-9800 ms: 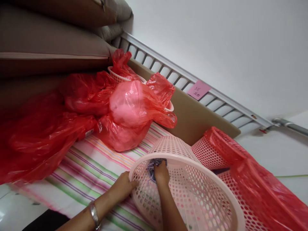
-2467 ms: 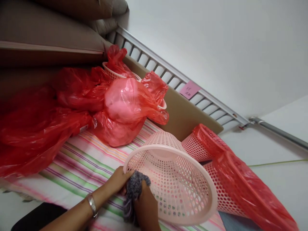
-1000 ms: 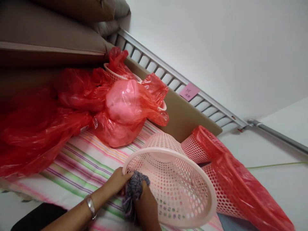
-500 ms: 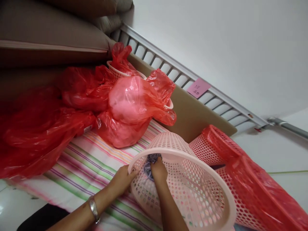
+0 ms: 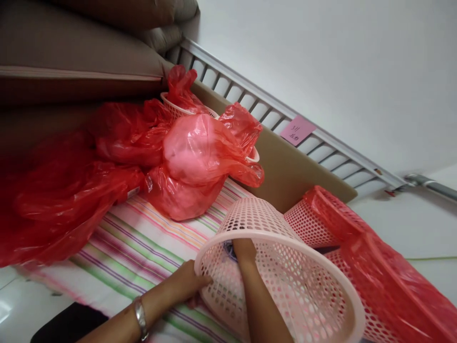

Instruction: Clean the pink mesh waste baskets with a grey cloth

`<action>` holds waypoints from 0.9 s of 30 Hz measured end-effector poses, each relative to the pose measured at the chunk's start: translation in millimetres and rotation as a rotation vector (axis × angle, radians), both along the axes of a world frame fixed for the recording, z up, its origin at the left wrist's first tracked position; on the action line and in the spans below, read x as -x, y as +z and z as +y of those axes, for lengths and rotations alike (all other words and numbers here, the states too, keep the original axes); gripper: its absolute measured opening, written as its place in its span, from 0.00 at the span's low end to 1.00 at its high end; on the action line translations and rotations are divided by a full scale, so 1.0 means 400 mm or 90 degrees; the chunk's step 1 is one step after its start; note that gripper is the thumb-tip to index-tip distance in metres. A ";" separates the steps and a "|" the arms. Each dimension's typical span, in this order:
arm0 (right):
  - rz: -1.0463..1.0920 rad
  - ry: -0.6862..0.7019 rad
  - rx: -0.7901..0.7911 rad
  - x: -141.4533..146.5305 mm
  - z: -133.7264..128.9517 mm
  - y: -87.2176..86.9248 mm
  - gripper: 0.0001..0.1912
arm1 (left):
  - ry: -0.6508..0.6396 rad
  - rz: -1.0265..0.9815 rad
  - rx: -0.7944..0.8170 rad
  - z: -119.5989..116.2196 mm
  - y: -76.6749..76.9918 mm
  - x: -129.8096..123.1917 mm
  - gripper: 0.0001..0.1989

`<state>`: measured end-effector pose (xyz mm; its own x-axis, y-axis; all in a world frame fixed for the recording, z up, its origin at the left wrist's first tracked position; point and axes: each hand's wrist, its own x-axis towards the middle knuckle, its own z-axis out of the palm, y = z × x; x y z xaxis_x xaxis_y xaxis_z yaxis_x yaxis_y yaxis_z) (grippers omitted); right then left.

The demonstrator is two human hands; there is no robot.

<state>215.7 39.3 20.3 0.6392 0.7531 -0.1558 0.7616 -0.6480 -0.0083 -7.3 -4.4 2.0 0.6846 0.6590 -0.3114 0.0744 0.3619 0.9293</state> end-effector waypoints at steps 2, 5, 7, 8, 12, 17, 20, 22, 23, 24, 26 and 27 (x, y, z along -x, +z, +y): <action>0.002 0.013 -0.002 0.013 -0.024 -0.001 0.23 | -0.030 0.021 0.031 -0.012 -0.006 -0.008 0.09; 0.008 0.023 0.004 0.047 -0.080 -0.002 0.25 | -0.019 0.022 0.033 -0.015 -0.004 -0.011 0.13; 0.013 0.034 0.010 0.079 -0.129 -0.001 0.26 | -0.012 0.007 0.025 -0.012 0.001 -0.008 0.14; 0.019 0.046 0.013 0.096 -0.156 0.000 0.26 | -0.010 0.001 0.020 -0.010 0.005 -0.005 0.14; 0.083 0.097 0.006 0.167 -0.258 0.005 0.25 | 0.012 -0.007 -0.003 -0.005 0.015 0.004 0.14; 0.123 0.156 -0.030 0.217 -0.310 0.013 0.22 | 0.046 0.014 -0.045 -0.001 0.016 0.009 0.13; 0.108 0.132 0.002 0.211 -0.280 0.019 0.22 | 0.065 0.039 -0.080 0.010 0.013 0.009 0.14; 0.091 0.112 0.019 0.198 -0.241 0.020 0.23 | 0.097 0.048 -0.126 0.021 0.014 0.012 0.15; 0.084 0.105 0.020 0.190 -0.219 0.020 0.23 | 0.116 0.053 -0.150 0.028 0.016 0.014 0.15; 0.076 0.101 0.017 0.183 -0.196 0.018 0.24 | 0.133 0.058 -0.169 0.034 0.019 0.017 0.16; 0.055 0.094 0.006 0.169 -0.151 0.013 0.25 | 0.156 0.067 -0.189 0.045 0.026 0.022 0.19; 0.044 0.088 -0.001 0.161 -0.130 0.011 0.25 | 0.163 0.068 -0.194 0.049 0.028 0.024 0.20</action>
